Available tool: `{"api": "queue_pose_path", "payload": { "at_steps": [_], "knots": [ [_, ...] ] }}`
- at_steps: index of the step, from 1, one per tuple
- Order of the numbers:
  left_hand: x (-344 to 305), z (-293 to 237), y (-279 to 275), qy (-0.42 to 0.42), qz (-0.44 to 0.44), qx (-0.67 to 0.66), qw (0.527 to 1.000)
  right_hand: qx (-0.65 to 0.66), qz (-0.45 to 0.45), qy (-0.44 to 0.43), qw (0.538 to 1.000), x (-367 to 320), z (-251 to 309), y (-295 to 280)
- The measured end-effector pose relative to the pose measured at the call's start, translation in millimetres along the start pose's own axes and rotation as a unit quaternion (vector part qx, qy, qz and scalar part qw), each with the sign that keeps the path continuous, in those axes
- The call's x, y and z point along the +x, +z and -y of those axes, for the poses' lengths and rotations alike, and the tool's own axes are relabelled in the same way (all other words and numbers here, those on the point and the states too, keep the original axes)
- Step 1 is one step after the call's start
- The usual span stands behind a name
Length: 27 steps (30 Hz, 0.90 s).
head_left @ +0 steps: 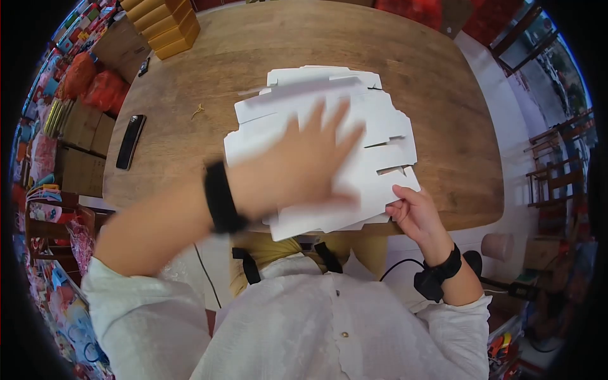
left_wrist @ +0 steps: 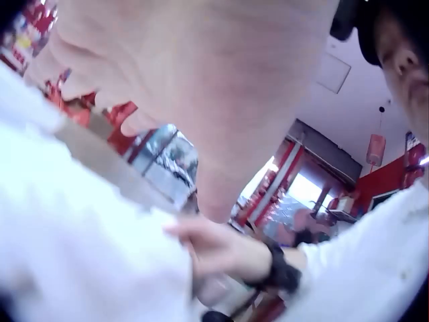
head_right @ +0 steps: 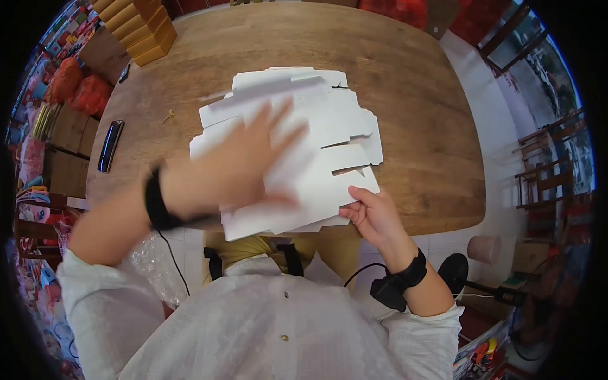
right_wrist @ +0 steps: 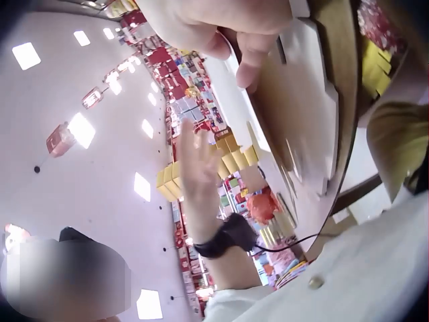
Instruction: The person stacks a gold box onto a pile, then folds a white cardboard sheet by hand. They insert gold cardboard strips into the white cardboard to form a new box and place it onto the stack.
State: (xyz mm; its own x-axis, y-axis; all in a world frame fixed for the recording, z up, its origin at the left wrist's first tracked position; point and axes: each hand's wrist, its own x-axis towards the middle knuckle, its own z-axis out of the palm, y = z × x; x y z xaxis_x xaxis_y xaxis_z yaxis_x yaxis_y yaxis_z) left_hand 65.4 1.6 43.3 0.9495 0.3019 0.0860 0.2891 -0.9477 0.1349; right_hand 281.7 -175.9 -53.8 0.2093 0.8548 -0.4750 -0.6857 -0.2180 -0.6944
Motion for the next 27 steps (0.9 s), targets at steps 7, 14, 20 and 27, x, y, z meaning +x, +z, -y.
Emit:
{"api": "queue_pose_path", "payload": {
  "at_steps": [7, 14, 20, 27],
  "knots": [
    [-54.6, -12.4, 71.3, -0.036, 0.072, -0.005, 0.997, -0.314, 0.259, 0.054, 0.912, -40.1, 5.4, 44.3],
    [-17.8, 41.6, 42.2, -0.014, 0.163, -0.214, 0.963, -0.794, 0.201, -0.239, 0.521, 40.4, 54.9, 100.9],
    [0.2, 63.4, 52.0, -0.2, 0.143, -0.153, 0.957, -0.778, 0.17, -0.078, 0.6, 111.6, 55.3, 95.6],
    [-4.7, 69.7, 66.4, -0.217, 0.102, -0.224, 0.945, -0.76, 0.16, 0.0, 0.63, 101.4, 57.6, 97.8]
  ]
}}
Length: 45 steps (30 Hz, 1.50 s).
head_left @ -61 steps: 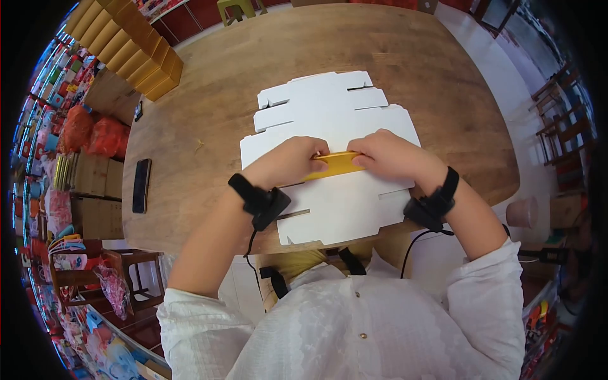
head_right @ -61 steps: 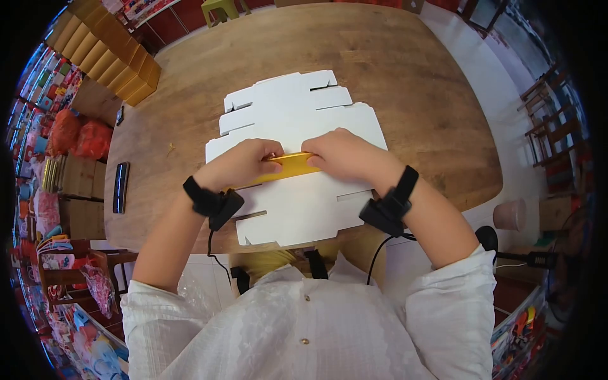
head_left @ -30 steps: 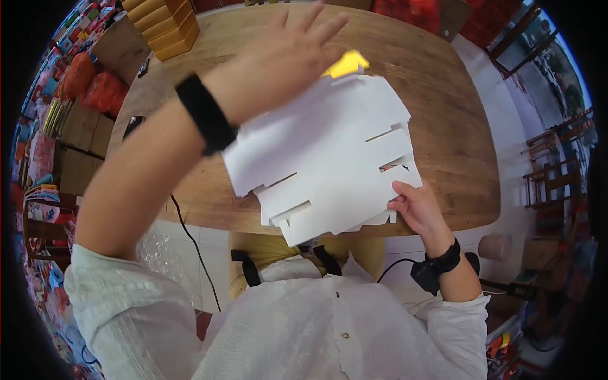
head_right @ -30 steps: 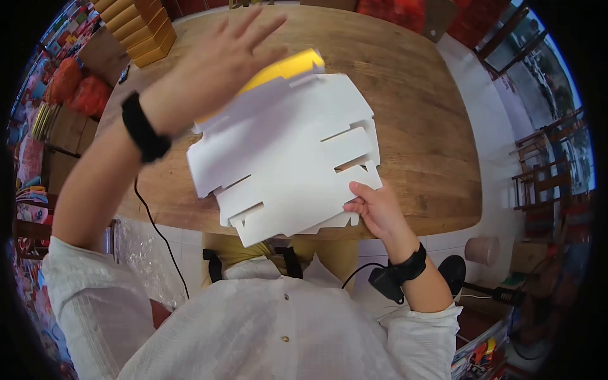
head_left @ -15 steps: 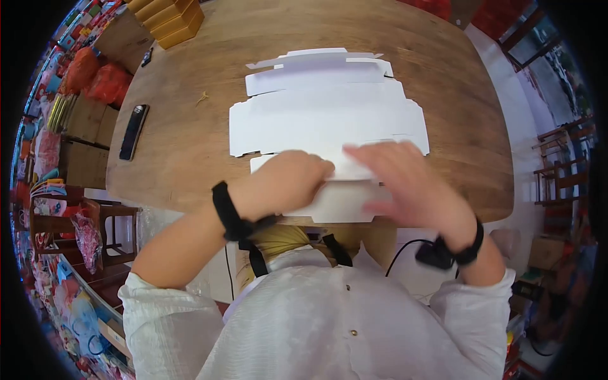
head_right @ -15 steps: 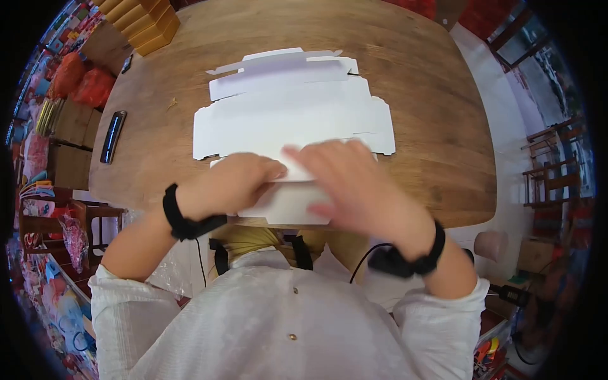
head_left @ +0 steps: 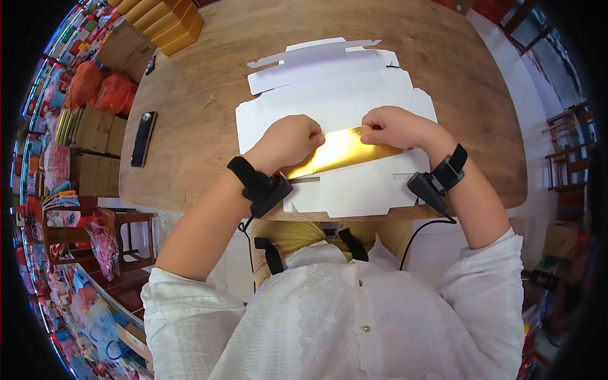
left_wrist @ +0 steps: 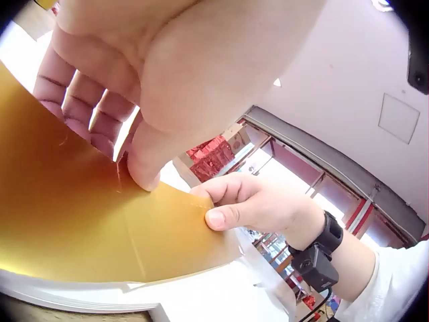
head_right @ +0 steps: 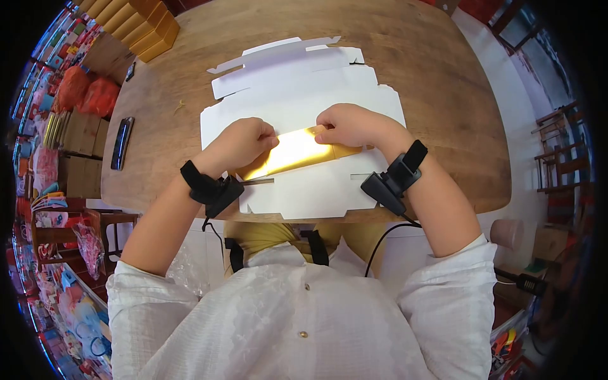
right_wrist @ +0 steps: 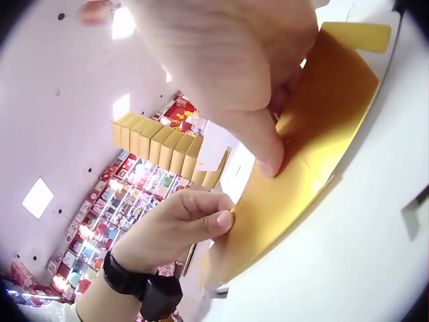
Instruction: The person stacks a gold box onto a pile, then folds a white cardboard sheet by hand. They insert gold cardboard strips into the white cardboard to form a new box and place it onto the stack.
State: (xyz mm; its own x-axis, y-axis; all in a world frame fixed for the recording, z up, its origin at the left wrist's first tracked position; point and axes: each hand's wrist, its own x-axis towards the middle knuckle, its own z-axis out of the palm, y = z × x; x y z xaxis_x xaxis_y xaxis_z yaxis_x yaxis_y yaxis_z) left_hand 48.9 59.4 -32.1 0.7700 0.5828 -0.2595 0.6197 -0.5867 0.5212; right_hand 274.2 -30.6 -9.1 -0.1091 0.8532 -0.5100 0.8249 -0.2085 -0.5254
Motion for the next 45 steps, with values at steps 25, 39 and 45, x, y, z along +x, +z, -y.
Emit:
{"api": "queue_pose_path", "payload": {
  "at_steps": [25, 39, 45],
  "knots": [
    [-70.0, -22.9, 26.4, 0.285, -0.133, 0.326, 0.892, -0.343, -0.426, -0.304, 0.78, -41.3, -4.1, 94.2],
    [-68.9, -6.6, 32.9, 0.273, -0.127, 0.338, 0.892, -0.347, -0.432, -0.306, 0.774, -38.5, -4.2, 91.5],
    [-70.1, -6.7, 32.2, 0.291, -0.141, 0.33, 0.887, -0.343, -0.432, -0.312, 0.773, -37.9, -4.7, 91.4]
  ]
}}
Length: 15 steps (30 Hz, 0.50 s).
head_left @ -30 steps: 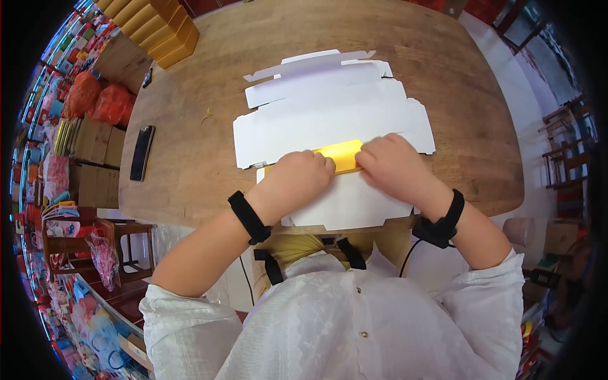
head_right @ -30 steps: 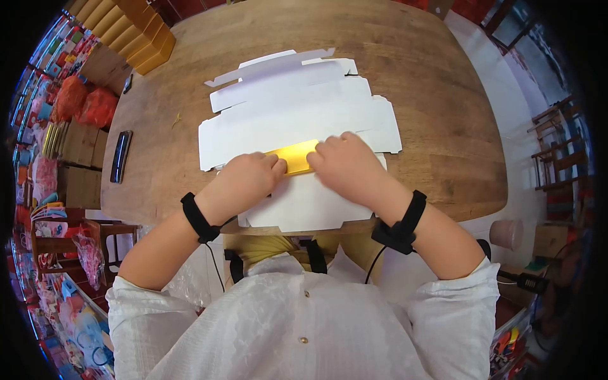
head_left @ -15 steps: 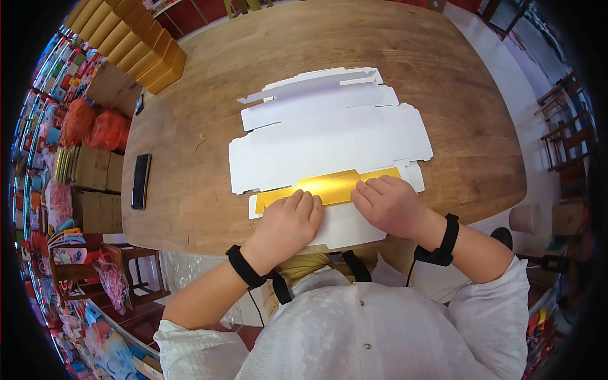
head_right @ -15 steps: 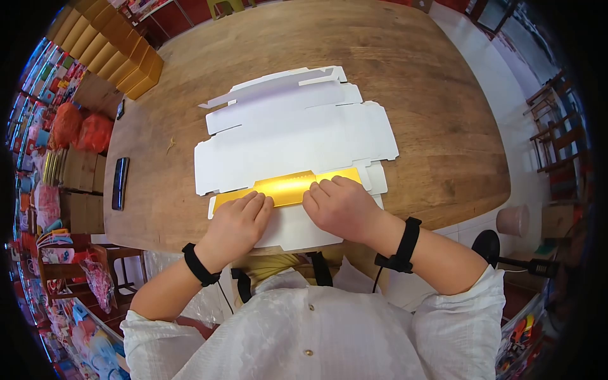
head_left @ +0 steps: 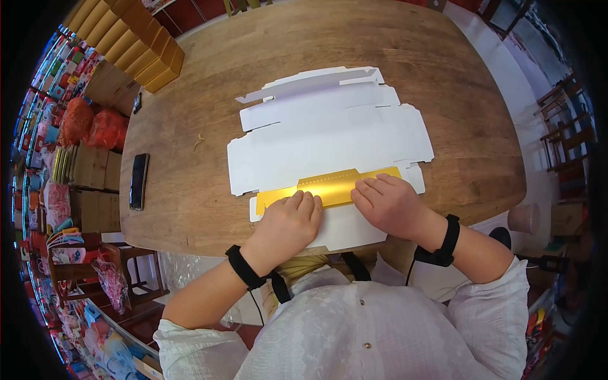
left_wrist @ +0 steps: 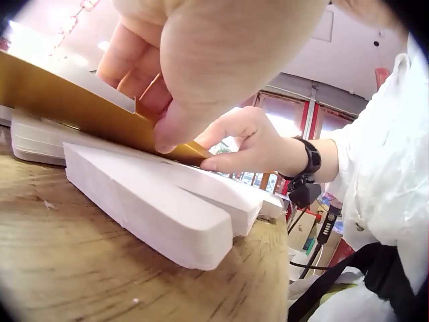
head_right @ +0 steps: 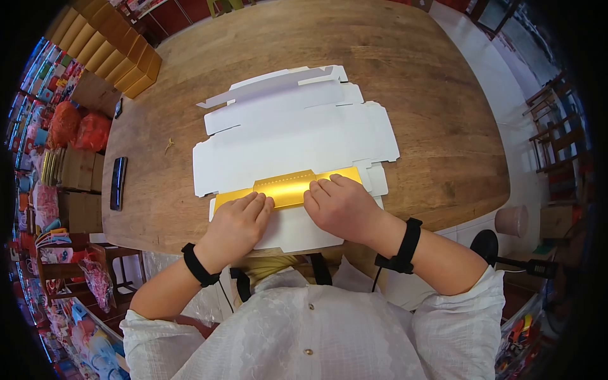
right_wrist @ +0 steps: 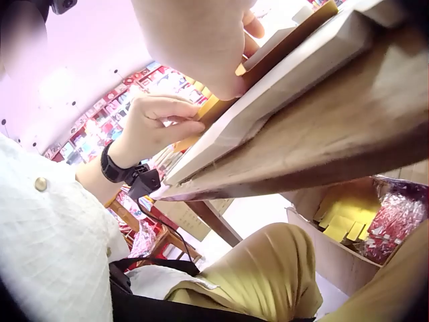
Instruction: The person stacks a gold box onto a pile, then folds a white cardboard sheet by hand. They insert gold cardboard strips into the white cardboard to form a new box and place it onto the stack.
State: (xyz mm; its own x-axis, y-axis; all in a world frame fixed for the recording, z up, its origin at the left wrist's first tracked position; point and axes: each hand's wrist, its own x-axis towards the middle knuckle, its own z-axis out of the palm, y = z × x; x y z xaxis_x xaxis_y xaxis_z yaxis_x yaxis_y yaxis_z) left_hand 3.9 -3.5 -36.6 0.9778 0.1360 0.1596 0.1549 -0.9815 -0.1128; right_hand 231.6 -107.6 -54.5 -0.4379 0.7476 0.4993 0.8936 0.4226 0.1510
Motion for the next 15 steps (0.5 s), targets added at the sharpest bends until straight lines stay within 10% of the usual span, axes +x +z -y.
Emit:
{"api": "queue_pose_path", "payload": {
  "at_steps": [8, 13, 15],
  "knots": [
    [13.1, 3.5, 0.5, -0.034, -0.018, -0.082, 0.996, 0.046, 0.025, 0.03, 0.998, 8.7, -1.4, -2.7],
    [42.6, 43.6, -11.6, -0.158, 0.11, -0.275, 0.942, 0.163, 0.338, 0.139, 0.917, 54.4, -38.6, -12.4],
    [54.6, 70.7, 5.2, -0.177, 0.09, -0.329, 0.923, 0.14, 0.29, 0.134, 0.937, 55.2, -55.7, 3.2]
  ]
}}
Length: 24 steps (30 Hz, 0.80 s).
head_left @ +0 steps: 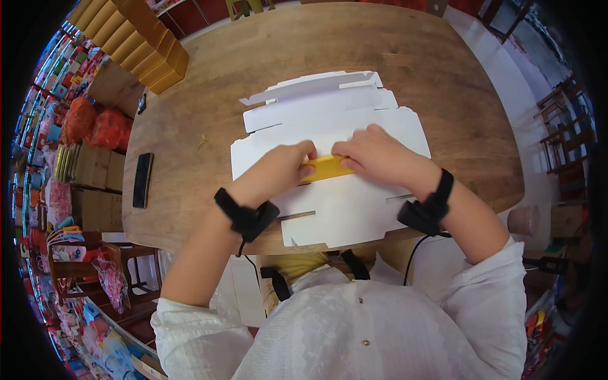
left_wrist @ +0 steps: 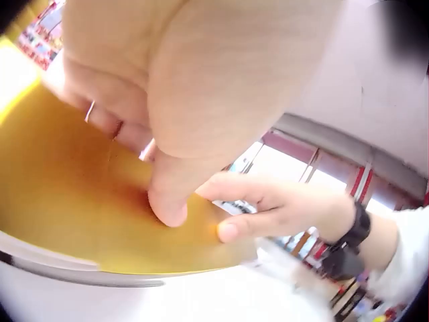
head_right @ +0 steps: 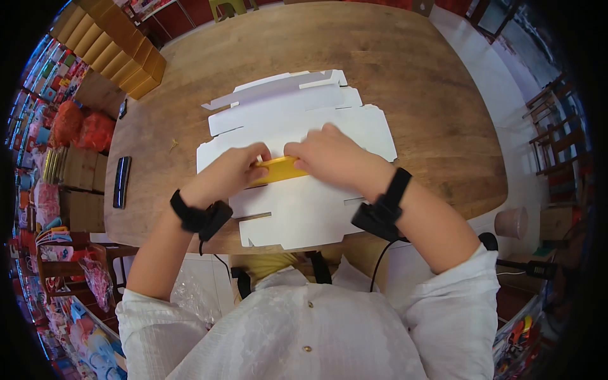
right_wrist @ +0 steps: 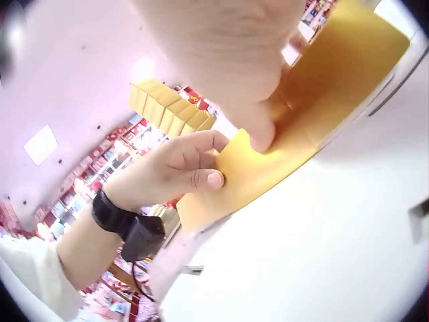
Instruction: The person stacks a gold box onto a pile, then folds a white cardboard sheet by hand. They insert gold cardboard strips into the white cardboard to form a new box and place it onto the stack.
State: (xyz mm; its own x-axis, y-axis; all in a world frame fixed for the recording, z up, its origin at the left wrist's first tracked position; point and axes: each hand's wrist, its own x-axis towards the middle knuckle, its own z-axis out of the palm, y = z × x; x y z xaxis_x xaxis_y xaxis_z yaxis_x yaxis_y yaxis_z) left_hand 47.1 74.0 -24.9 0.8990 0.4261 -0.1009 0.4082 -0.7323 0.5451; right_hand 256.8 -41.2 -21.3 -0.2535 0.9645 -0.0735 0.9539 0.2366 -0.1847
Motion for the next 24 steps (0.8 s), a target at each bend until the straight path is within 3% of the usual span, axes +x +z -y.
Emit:
{"api": "queue_pose_path", "payload": {
  "at_steps": [2, 3, 4, 5, 8, 9, 11, 12, 13, 15, 16, 19, 20, 21, 23, 24],
  "knots": [
    [12.7, 14.7, 3.5, -0.001, -0.021, 0.009, 1.0, -0.091, -0.077, -0.001, 0.993, 7.3, -8.5, 13.6],
    [14.8, 15.7, 4.6, 0.036, -0.041, 0.096, 0.994, -0.092, -0.078, -0.001, 0.993, 9.9, -11.0, 25.7],
    [16.6, 15.6, 5.7, 0.073, -0.061, 0.182, 0.979, -0.106, -0.161, 0.01, 0.981, 13.2, -12.4, 35.9],
    [18.1, 14.2, 7.9, 0.074, -0.061, 0.184, 0.978, -0.119, -0.242, 0.022, 0.963, 14.0, -15.3, 44.1],
    [24.4, 11.7, 24.7, 0.106, -0.066, 0.063, 0.99, -0.139, -0.288, -0.008, 0.947, 4.5, 16.9, 23.3],
    [25.5, 7.4, 22.6, 0.121, -0.027, -0.032, 0.992, -0.001, -0.36, -0.068, 0.93, -5.0, 32.5, 22.5],
    [11.9, -22.7, -2.2, 0.142, -0.143, 0.039, 0.979, 0.179, -0.281, -0.112, 0.936, -40.7, 62.6, 13.8],
    [-1.6, -43.5, -22.7, 0.185, -0.213, 0.087, 0.956, 0.254, -0.152, -0.079, 0.952, -60.7, 65.5, 10.7],
    [-16.7, -59.3, -43.3, 0.224, -0.279, 0.133, 0.924, 0.255, -0.149, -0.077, 0.952, -76.7, 57.7, 24.3],
    [-37.9, -65.8, -66.5, 0.279, -0.306, 0.171, 0.894, 0.29, -0.192, -0.011, 0.938, -105.7, 32.6, 55.7],
    [-47.5, -61.3, -73.5, 0.274, -0.287, 0.209, 0.894, 0.288, -0.188, -0.012, 0.939, -116.1, 20.9, 54.7],
    [-54.5, -36.2, -55.0, 0.209, -0.279, 0.225, 0.91, 0.359, -0.26, 0.235, 0.865, -136.7, -6.4, 52.9],
    [-56.5, -20.0, -46.9, 0.186, -0.231, 0.244, 0.923, 0.225, -0.328, 0.174, 0.901, -139.4, -7.0, 51.9],
    [-58.0, -15.7, -35.0, 0.184, -0.228, 0.243, 0.925, 0.273, -0.263, 0.225, 0.898, -147.8, -16.0, 58.7],
    [-60.3, -9.2, -9.8, -0.038, -0.186, 0.031, 0.981, 0.381, -0.269, 0.232, 0.854, -145.6, 2.7, 49.7],
    [-61.7, 1.8, -5.2, -0.028, -0.157, 0.0, 0.987, 0.383, -0.266, 0.235, 0.853, -148.2, 7.2, 46.8]
  ]
}}
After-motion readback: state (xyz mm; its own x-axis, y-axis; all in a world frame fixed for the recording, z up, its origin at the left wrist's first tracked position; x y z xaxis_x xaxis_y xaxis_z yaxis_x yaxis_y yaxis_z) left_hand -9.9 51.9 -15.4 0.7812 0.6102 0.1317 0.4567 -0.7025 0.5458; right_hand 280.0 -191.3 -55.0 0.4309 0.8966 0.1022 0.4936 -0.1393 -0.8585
